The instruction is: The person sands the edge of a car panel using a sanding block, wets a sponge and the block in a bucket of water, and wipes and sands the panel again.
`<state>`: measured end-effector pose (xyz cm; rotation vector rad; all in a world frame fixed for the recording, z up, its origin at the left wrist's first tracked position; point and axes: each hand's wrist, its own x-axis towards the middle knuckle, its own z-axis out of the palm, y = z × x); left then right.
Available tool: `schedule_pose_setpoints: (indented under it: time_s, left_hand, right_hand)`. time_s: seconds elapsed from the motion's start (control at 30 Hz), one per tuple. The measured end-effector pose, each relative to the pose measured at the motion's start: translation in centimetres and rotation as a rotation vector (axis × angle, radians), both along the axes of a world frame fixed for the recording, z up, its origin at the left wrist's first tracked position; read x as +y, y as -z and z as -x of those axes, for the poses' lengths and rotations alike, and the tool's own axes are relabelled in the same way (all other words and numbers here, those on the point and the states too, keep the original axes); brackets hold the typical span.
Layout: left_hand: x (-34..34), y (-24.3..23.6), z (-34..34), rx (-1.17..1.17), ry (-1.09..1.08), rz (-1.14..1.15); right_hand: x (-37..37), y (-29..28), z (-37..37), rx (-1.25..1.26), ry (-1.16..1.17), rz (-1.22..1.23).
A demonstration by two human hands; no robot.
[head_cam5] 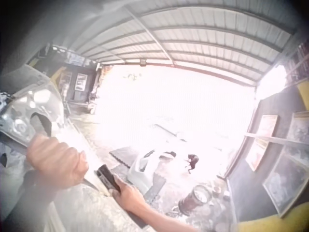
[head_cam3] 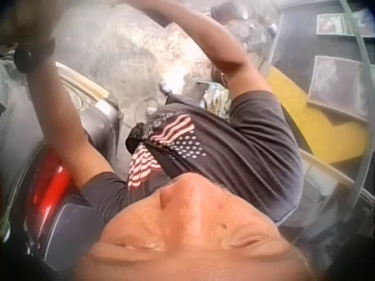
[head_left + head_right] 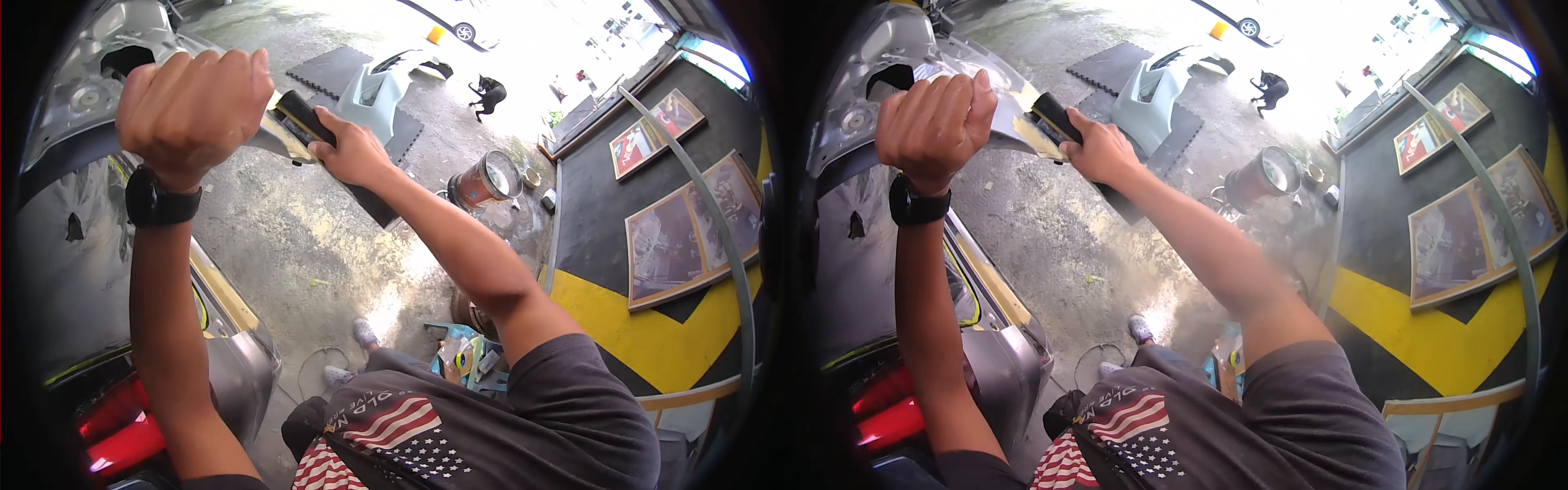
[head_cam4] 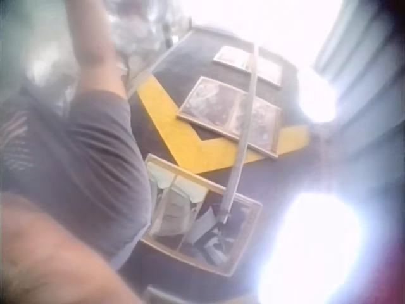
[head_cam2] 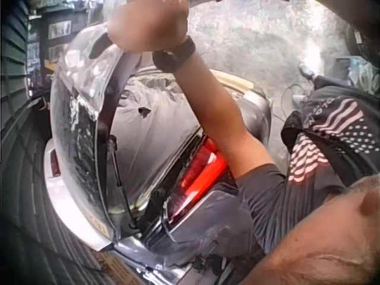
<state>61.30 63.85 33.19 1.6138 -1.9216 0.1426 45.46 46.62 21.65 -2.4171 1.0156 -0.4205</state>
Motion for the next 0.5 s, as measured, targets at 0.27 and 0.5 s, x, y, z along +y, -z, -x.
schedule_pose_setpoints:
  time_s: [0.27,0.5]
  left_hand:
    - [-0.5,-0.1,-0.3,-0.047,-0.104,-0.020]
    - [0.0,0.2,0.5,0.110,-0.124,-0.012]
  right_hand:
    - [-0.9,-0.1,-1.6,-0.089,-0.065,0.072]
    - [-1.7,0.4,-2.0,-0.018,-0.014,0.113]
